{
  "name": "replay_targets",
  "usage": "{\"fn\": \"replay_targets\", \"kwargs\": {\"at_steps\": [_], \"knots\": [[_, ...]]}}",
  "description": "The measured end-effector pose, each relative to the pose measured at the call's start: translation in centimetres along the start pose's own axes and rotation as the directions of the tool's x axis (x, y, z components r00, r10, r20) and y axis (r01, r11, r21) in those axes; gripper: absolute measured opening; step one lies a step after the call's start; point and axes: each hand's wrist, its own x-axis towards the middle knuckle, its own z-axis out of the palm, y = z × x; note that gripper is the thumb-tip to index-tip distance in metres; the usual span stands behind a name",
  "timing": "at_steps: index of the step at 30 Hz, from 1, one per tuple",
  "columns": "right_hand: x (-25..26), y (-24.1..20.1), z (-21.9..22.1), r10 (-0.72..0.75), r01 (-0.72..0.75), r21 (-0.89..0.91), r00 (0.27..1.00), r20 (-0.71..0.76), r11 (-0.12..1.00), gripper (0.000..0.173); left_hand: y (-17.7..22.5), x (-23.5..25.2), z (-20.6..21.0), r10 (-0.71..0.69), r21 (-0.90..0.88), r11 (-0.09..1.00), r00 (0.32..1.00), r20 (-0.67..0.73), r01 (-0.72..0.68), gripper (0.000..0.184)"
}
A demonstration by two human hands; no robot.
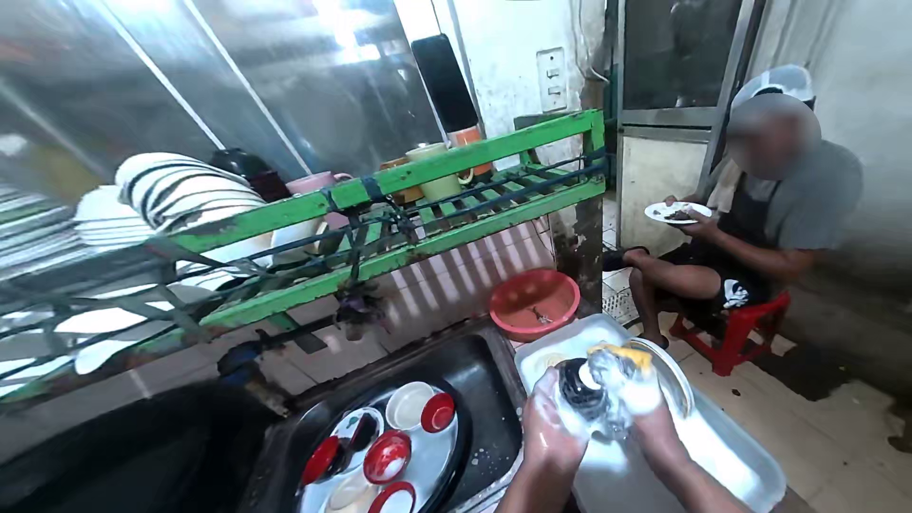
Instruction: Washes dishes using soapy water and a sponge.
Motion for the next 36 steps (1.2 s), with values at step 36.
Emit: {"fn": "replay_targets", "kwargs": {"at_steps": [36], "knots": [[-0.5, -2.0, -1.6, -0.029, 0.34, -0.429, 0.81, 0.585, 0.837, 0.045, 1.0, 2.5, -0.9, -0.079, 0.722, 0.678, 0.964, 0.254, -0.135, 0.036]]}}
